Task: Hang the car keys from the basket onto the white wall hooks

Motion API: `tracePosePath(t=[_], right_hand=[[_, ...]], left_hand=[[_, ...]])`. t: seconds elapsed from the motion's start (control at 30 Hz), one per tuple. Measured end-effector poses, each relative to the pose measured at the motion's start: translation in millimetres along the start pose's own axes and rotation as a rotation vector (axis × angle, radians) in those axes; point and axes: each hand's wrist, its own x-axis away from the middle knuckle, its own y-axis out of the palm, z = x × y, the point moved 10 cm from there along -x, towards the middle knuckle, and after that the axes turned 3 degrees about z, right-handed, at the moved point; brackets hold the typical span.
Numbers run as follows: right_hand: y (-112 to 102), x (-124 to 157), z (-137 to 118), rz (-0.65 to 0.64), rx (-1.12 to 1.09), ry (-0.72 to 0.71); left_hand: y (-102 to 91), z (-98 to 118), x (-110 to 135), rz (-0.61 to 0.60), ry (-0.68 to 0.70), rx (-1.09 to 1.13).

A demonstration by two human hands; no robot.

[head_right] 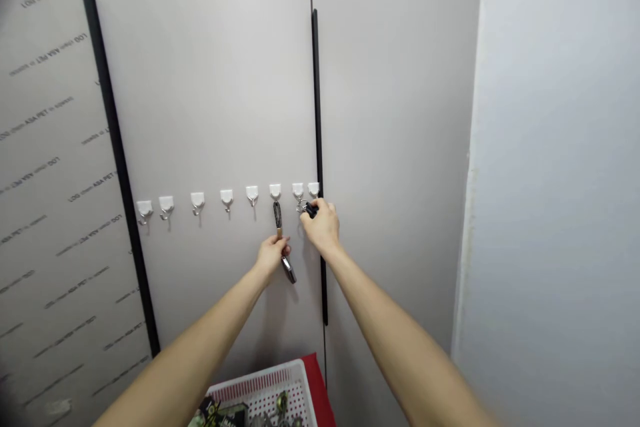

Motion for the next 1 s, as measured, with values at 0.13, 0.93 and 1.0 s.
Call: tracePosePath(t=[0.13,0.93,1.0], right_hand=[[-8,-21,-16,-0.042,0.076,-0.092],[7,9,-38,-0.311,0.006,-0.357],[8,14,-36,-0.330,-0.005,-0.351]], left_hand=[[-7.4,28,3,-0.065,0.062,0.123],[-42.6,102,-6,-0.371,-0.172,-0.551],[-46.6,118,-13,-0.236,-0.064,-0.483]])
